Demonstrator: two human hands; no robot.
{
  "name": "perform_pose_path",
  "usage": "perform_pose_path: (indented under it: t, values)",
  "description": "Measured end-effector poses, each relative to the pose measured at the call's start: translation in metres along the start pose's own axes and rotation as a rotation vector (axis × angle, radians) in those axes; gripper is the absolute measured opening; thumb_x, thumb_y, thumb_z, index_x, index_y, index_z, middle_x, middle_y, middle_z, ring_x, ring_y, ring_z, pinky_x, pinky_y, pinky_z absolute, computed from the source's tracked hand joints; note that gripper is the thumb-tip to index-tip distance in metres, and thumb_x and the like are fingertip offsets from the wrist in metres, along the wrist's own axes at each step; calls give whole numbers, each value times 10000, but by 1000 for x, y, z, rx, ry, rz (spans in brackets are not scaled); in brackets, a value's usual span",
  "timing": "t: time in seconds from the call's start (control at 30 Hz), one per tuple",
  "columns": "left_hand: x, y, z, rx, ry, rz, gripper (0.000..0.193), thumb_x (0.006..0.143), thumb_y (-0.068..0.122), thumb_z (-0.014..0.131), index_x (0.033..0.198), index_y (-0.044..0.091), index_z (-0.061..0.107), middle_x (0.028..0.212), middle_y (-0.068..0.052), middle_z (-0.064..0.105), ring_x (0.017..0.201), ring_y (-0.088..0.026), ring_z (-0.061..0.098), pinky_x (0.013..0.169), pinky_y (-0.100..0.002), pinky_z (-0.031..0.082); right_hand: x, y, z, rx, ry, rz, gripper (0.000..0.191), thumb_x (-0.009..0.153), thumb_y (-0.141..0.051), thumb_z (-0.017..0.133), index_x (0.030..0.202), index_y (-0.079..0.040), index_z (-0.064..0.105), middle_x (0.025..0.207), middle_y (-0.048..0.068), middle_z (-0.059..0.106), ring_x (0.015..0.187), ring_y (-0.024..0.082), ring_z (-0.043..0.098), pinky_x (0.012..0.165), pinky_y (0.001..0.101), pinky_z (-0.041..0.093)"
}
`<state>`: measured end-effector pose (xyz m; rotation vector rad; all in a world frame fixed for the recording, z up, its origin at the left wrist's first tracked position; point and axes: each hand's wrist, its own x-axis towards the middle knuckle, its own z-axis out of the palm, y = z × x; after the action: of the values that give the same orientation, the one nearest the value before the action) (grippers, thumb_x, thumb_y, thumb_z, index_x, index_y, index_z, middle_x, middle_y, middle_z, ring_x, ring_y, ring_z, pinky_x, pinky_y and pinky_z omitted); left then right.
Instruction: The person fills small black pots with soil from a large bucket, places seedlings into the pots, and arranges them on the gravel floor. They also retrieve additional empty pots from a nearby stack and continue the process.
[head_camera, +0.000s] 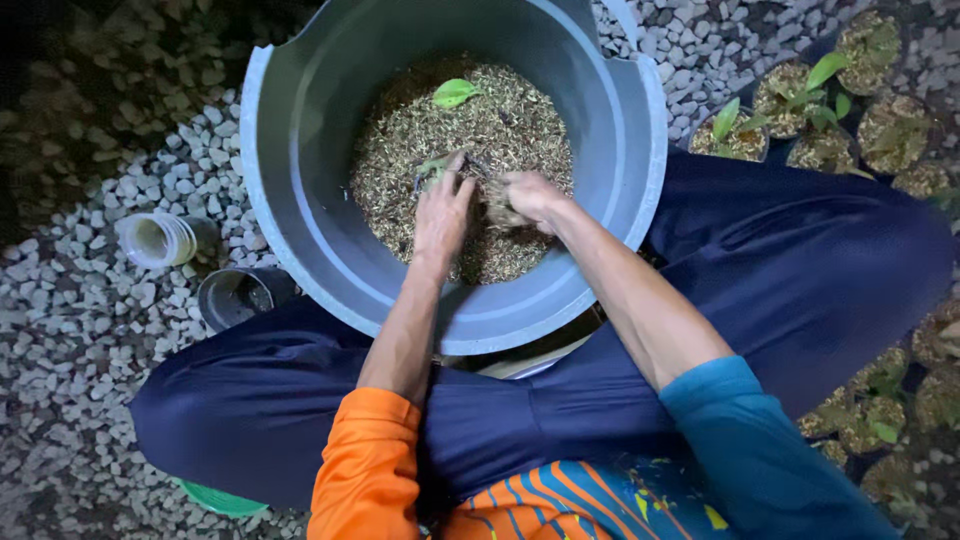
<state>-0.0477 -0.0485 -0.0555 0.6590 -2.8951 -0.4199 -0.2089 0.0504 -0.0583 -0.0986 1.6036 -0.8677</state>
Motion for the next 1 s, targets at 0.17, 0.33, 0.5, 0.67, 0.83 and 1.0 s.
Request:
perform_pose_path:
  t: [0.17,0.33,0.5,0.67,0.83,1.0]
  values:
    - [-6,-4,-5,-62,128,30,394,837,8,649,1220,87,601,1400,-217,559,1102,-361,637,930,-476,547,-22,9,6,-411,143,-340,549,841,61,513,1327,-166,628,1067,114,701,922,266,710,811,412,643]
    - [-22,-4,-16,-145,-106,-360,329,948,112,718,1220,28,553,1171,-211,596,1044,-397,660,842,-509,574,-44,6,10,-1178,128,-531,566,905,-19,524,1365,-318,665,1207,160,694,1128,357,665,990,458,532]
    - [-29,-19,-8,-228,-200,-691,593,783,243,870,1186,-2,511,1157,-271,620,991,-466,666,833,-542,552,-32,0,15,-1154,-42,-215,654,852,-83,581,1436,-376,555,1211,185,663,1069,366,646,944,471,504]
    - [-26,-25,13,-226,-158,-729,535,849,193,839,1213,-2,497,1116,-259,671,992,-444,696,872,-528,570,-2,19,-4,-776,101,-385,402,905,-72,589,1236,-235,748,1086,115,785,914,256,759,875,395,589]
    - [-27,-29,10,-518,-210,-1020,843,742,350,925,1306,-30,427,1132,-280,667,1015,-401,693,931,-480,544,28,11,-6,-432,376,-376,252,871,-94,710,1122,-75,707,979,93,771,877,184,735,805,349,581]
    - [-17,-33,3,-536,-332,-1124,794,739,415,914,1298,-14,547,1160,-267,694,1062,-388,701,970,-469,531,34,6,11,-587,276,-301,337,832,-163,828,1129,-78,695,915,110,732,820,206,687,770,373,556]
